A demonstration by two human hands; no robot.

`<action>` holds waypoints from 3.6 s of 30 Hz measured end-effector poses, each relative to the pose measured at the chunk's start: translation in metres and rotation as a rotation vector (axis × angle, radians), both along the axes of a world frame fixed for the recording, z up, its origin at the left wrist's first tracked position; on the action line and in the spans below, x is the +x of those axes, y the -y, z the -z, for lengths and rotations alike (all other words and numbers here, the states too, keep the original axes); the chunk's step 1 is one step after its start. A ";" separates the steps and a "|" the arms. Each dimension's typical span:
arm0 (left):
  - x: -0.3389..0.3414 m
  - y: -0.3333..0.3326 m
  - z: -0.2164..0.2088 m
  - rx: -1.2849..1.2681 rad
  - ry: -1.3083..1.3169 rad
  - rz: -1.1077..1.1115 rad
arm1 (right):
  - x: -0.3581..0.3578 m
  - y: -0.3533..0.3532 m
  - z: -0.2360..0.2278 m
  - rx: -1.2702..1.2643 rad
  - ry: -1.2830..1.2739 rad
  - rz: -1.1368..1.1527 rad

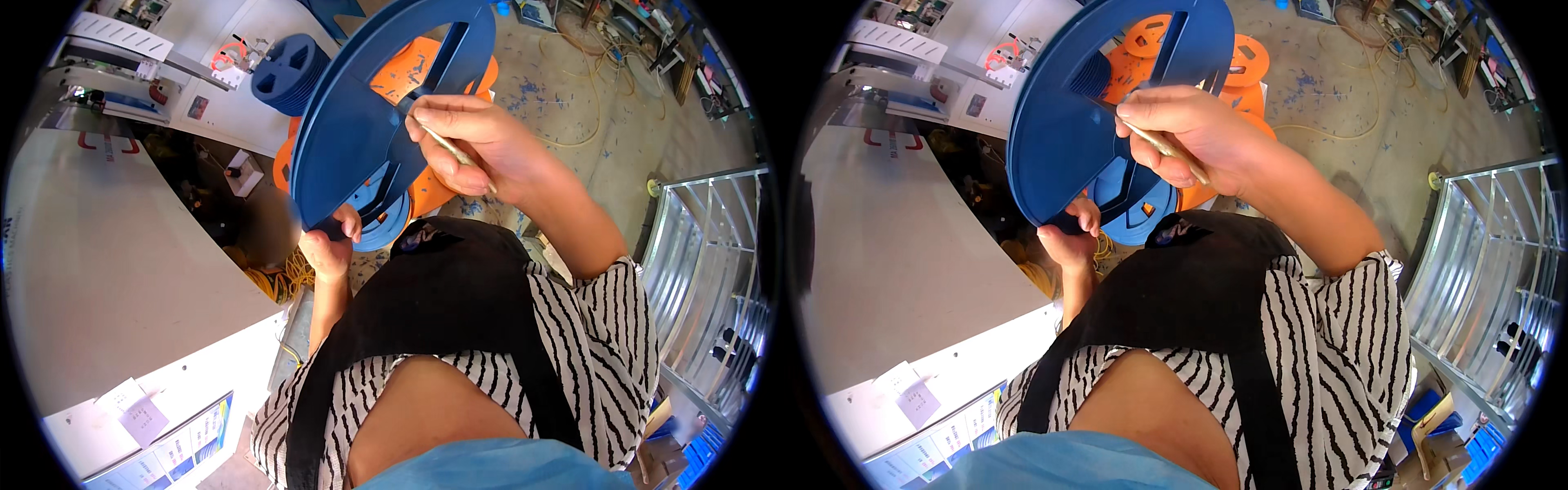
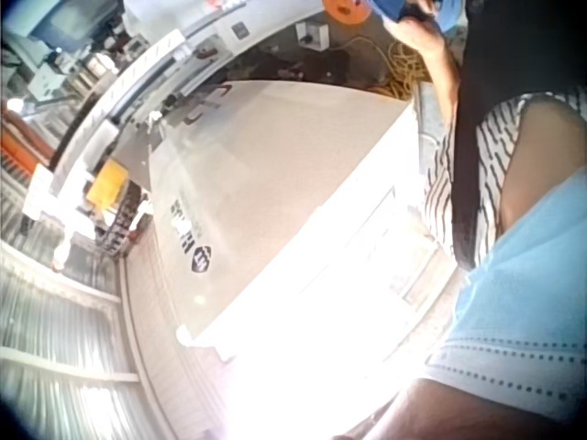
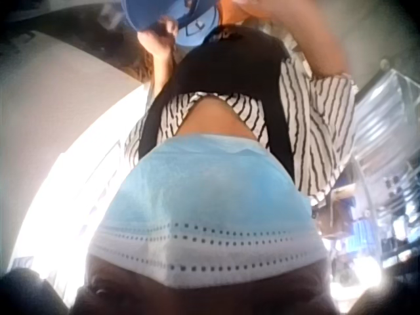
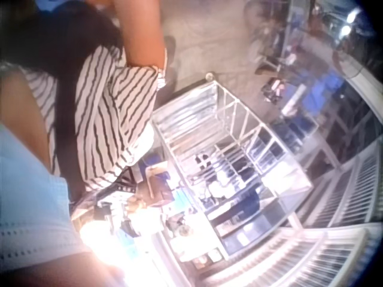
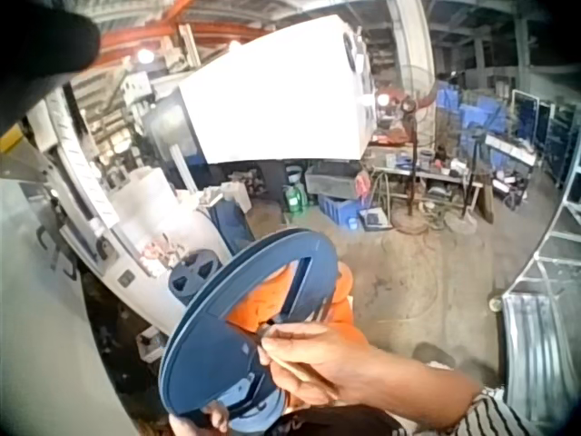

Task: The person picks up blue plastic reels from a metal rack and a table, then uses a small handheld tool to scrape or deburr edges and surfaces. The person repeatedly flips the reels and works on different sides before placing them back on the rack or into a bag.

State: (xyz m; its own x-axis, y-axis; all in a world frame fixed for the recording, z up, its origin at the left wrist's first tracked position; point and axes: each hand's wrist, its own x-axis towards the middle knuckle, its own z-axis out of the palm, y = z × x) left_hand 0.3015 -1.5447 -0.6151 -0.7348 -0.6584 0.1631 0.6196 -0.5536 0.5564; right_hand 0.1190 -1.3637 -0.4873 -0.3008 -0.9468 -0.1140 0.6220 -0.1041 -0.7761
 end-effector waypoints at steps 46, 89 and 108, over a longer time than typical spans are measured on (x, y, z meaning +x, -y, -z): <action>0.049 0.058 0.020 0.402 0.239 0.125 | 0.017 -0.030 0.165 0.447 -0.008 0.812; -0.017 0.213 0.196 -0.527 1.395 0.429 | -0.060 -0.109 0.265 0.947 0.047 1.293; -0.370 0.722 0.229 -1.933 1.547 -0.566 | 0.034 0.137 0.230 1.341 -0.009 0.831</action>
